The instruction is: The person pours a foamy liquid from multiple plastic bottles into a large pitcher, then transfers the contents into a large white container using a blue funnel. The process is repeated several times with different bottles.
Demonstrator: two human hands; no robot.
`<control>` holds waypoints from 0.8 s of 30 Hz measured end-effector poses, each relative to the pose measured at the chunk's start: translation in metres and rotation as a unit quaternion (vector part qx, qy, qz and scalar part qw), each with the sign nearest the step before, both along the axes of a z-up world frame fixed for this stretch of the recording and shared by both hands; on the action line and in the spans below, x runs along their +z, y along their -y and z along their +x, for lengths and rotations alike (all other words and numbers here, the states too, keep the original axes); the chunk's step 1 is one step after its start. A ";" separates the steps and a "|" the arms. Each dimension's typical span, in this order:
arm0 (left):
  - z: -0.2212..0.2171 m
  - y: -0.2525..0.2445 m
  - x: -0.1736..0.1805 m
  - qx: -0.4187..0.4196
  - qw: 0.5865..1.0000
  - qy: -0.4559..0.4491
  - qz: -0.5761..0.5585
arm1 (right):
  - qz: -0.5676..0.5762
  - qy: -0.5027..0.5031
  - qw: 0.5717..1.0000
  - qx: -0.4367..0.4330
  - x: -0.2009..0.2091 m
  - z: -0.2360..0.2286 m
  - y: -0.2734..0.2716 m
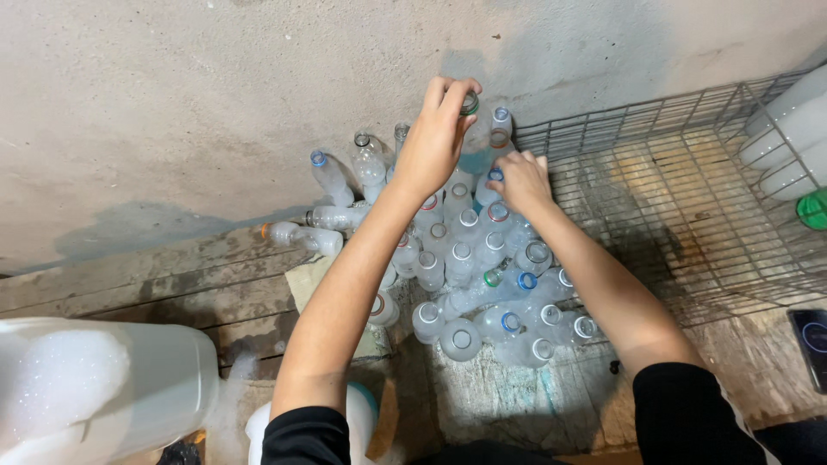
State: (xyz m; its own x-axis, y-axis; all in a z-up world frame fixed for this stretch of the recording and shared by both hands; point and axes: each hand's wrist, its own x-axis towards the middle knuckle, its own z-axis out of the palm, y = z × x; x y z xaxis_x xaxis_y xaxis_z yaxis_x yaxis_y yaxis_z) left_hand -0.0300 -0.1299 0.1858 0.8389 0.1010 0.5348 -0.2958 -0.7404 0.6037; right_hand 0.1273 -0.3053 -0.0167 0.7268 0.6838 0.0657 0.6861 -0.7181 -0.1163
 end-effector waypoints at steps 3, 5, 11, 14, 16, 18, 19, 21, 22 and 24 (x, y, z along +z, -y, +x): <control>-0.012 0.002 0.018 0.004 1.000 0.017 0.004 | 0.093 0.037 0.995 0.003 0.032 -0.008 0.013; -0.022 0.006 0.031 0.004 1.000 0.026 0.001 | 0.141 0.041 0.989 0.008 0.062 -0.016 0.021; -0.057 0.026 0.071 -0.021 0.998 0.062 -0.001 | 0.301 0.103 0.947 0.050 0.167 -0.069 0.061; -0.084 0.039 0.094 -0.046 0.997 0.066 0.011 | 0.349 0.126 0.927 0.064 0.212 -0.109 0.085; -0.106 0.045 0.108 -0.069 0.995 0.069 0.020 | 0.358 0.144 0.920 0.066 0.233 -0.134 0.101; -0.129 0.048 0.118 -0.085 0.993 0.072 0.047 | 0.369 0.156 0.913 0.074 0.246 -0.160 0.120; -0.144 0.051 0.123 -0.097 0.992 0.070 0.045 | 0.367 0.158 0.915 0.063 0.250 -0.177 0.128; -0.169 0.054 0.136 -0.122 0.990 0.066 0.033 | 0.361 0.171 0.915 0.063 0.262 -0.209 0.144; -0.180 0.056 0.140 -0.134 0.988 0.067 0.034 | 0.359 0.176 0.915 0.053 0.267 -0.227 0.152; -0.206 0.059 0.148 -0.141 0.987 0.057 0.043 | 0.345 0.155 0.924 0.048 0.276 -0.267 0.165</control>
State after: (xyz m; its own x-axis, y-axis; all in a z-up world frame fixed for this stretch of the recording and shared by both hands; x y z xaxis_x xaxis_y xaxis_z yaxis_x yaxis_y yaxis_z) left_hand -0.2360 -0.1891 0.3336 0.7615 -0.1778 0.6234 -0.5592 -0.6664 0.4931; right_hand -0.1394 -0.4698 0.2590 0.5377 0.4610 0.7059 0.8201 -0.4804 -0.3109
